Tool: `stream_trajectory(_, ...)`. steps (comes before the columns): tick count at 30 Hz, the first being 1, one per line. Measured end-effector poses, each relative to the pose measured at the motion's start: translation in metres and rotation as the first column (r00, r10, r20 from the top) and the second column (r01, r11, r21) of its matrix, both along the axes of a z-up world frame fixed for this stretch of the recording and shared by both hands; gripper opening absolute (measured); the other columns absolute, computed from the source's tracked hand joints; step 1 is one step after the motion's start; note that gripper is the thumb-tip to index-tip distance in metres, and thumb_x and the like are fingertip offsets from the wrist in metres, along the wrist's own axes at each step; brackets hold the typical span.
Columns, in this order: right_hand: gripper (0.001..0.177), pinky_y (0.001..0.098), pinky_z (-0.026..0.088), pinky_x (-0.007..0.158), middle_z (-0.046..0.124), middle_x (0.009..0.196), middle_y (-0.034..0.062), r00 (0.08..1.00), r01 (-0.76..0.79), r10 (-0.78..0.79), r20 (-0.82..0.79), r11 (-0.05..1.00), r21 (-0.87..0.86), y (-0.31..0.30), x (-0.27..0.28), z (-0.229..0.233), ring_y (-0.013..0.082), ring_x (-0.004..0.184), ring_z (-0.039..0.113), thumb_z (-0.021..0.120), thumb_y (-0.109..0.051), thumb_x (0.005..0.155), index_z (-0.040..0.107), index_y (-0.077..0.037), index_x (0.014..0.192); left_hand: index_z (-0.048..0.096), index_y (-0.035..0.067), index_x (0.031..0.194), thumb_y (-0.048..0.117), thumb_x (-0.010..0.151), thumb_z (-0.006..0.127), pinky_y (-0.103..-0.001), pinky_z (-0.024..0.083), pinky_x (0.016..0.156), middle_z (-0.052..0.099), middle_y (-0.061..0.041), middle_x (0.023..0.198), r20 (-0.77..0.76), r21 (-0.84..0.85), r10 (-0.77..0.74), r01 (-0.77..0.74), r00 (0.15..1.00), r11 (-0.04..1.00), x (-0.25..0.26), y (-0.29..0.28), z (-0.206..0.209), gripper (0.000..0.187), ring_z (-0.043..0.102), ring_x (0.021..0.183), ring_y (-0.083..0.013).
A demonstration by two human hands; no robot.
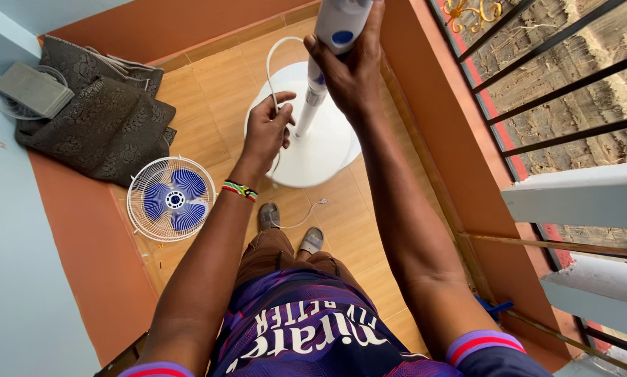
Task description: The person assembles a standing electric fan by attaching the control panel, inserting the metal stand, securing the base, and attaching the rear grille. The person then wraps the power cord around the stand.
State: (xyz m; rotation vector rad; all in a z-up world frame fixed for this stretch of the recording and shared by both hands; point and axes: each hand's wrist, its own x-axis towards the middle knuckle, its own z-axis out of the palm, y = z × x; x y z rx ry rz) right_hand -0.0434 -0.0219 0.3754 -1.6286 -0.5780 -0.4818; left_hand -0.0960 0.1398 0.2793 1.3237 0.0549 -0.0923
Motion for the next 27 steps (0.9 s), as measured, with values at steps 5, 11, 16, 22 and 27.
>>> stream_trajectory(5,0.056,0.034,0.064,0.082,0.068,0.106,0.0092,0.997,-0.016,0.02,-0.078,0.999,0.046,0.035,0.057,-0.026,0.0167,0.096,0.071,0.081,-0.007,0.1,0.038,-0.004,0.136,0.037,0.012,0.156,0.015,0.105,0.055,-0.027,0.065,0.064,0.06,0.0,0.104,0.066,-0.056,0.054,-0.051,0.996,0.997,0.042,-0.004,-0.015,0.054,0.07,0.075,-0.0094)
stream_trajectory(11,0.052,0.0336,0.065,0.082,0.069,0.107,0.0101,0.977,-0.044,0.051,-0.209,0.998,0.038,0.064,0.095,-0.074,0.0176,0.097,0.073,0.081,-0.008,0.099,0.041,-0.003,0.131,0.039,0.009,0.157,0.01,0.105,0.058,-0.027,0.062,0.061,0.063,-0.004,0.099,-0.005,-0.104,0.191,-0.19,0.982,0.976,0.089,0.004,-0.034,0.055,0.068,0.071,-0.0114)
stream_trajectory(16,0.052,0.0337,0.065,0.084,0.068,0.11,0.0104,0.955,-0.092,0.114,-0.274,0.992,0.092,0.083,0.103,-0.105,0.0186,0.1,0.073,0.079,-0.008,0.098,0.042,-0.003,0.134,0.049,0.007,0.152,0.013,0.105,0.056,-0.026,0.061,0.057,0.069,-0.005,0.1,-0.057,-0.018,0.253,-0.254,0.966,0.967,0.095,0.023,-0.05,0.047,0.07,0.069,-0.0111)
stream_trajectory(22,0.044,0.0335,0.065,0.085,0.069,0.111,0.0122,0.945,-0.111,0.118,-0.306,0.993,0.042,0.094,0.106,-0.121,0.0201,0.101,0.074,0.08,-0.005,0.097,0.049,-0.002,0.129,0.05,0.006,0.149,0.016,0.106,0.053,-0.026,0.06,0.056,0.072,-0.004,0.1,-0.104,0.001,0.263,-0.265,0.959,0.964,0.096,0.033,-0.058,0.045,0.069,0.067,-0.0105)
stream_trajectory(27,0.039,0.0325,0.064,0.078,0.07,0.104,0.0119,0.927,-0.076,0.082,-0.365,0.997,0.031,0.085,0.102,-0.125,0.019,0.093,0.073,0.079,-0.007,0.094,0.052,-0.001,0.121,0.051,0.005,0.149,0.012,0.105,0.052,-0.028,0.061,0.057,0.068,-0.006,0.1,-0.151,-0.063,0.203,-0.214,0.967,0.975,0.1,0.029,-0.066,0.044,0.069,0.067,-0.0127)
